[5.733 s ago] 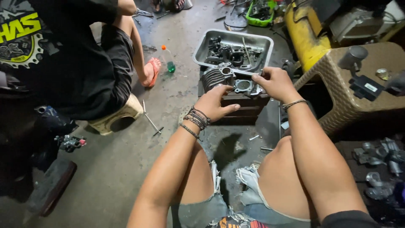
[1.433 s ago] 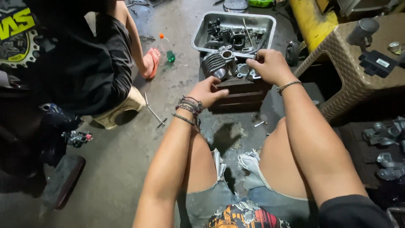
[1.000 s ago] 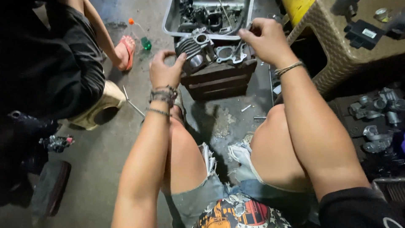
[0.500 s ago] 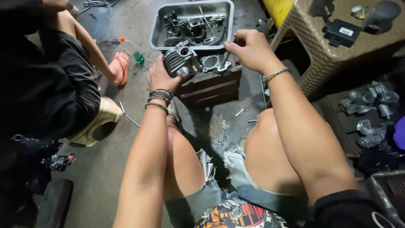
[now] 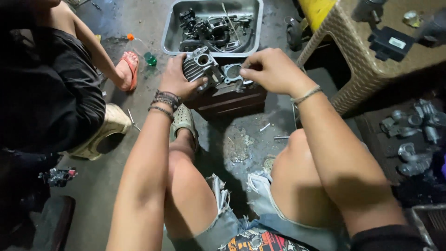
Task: The person aligns a cylinder head with a cylinder block, places a gasket between them, and secures the assembly using a wrench to tighten bolts. The person handles the engine components and tools while sitting on the floor.
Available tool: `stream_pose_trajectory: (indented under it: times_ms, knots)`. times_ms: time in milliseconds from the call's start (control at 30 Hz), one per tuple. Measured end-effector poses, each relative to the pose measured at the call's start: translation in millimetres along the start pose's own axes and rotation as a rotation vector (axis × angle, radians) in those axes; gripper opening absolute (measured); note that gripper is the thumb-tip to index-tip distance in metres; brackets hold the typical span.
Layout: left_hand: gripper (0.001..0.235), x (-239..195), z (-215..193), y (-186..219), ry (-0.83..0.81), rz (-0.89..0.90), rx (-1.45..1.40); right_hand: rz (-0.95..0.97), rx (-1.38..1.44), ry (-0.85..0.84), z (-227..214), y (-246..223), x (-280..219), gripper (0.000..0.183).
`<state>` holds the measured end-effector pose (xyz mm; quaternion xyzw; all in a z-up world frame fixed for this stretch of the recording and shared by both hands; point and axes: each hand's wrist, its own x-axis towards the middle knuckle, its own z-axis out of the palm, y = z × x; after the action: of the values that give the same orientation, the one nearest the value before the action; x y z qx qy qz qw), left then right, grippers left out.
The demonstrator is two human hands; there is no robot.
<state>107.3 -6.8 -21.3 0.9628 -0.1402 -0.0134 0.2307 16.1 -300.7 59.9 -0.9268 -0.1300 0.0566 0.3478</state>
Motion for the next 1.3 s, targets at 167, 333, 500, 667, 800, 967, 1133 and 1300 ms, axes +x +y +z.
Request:
stream_pose_trajectory:
  times_ms: [167, 333, 500, 667, 800, 967, 1133, 1300]
  knots:
    - [0.085, -10.1, 9.5, -31.5, 0.105, -0.058, -0.258, -0.06, 0.09, 0.073, -3.1, -2.8, -2.8, 0.018]
    - [0.078, -26.6, -0.4, -31.7, 0.11, -0.093, -0.276, -0.123, 0.117, 0.059, 17.7, 1.6, 5.7, 0.019]
    - [0.077, -37.0, -7.4, -27.1, 0.089, -0.154, -0.314, -0.341, 0.111, 0.011, 57.6, -2.6, 13.3, 0.018]
    - [0.076, -35.4, -11.8, -26.1, 0.071, -0.157, -0.376, -0.438, -0.046, 0.138, 102.4, 6.1, 28.0, 0.018]
    - [0.078, -37.6, -11.5, -25.0, 0.038, -0.186, -0.372, -0.552, -0.416, 0.264, 130.6, 29.6, 36.9, 0.027]
    - [0.079, -40.0, -13.9, -17.5, 0.038, -0.197, -0.351, -0.612, -0.664, 0.325, 157.2, 53.9, 33.2, 0.031]
    - [0.078, -48.3, -12.7, -5.1, 0.073, -0.145, -0.288, -0.56, -0.698, 0.473, 207.5, 55.2, 44.2, 0.03]
    - [0.082, -51.3, -10.0, -4.9, 0.103, -0.085, -0.23, -0.331, -0.435, 0.468, 196.6, 29.9, 15.8, 0.023]
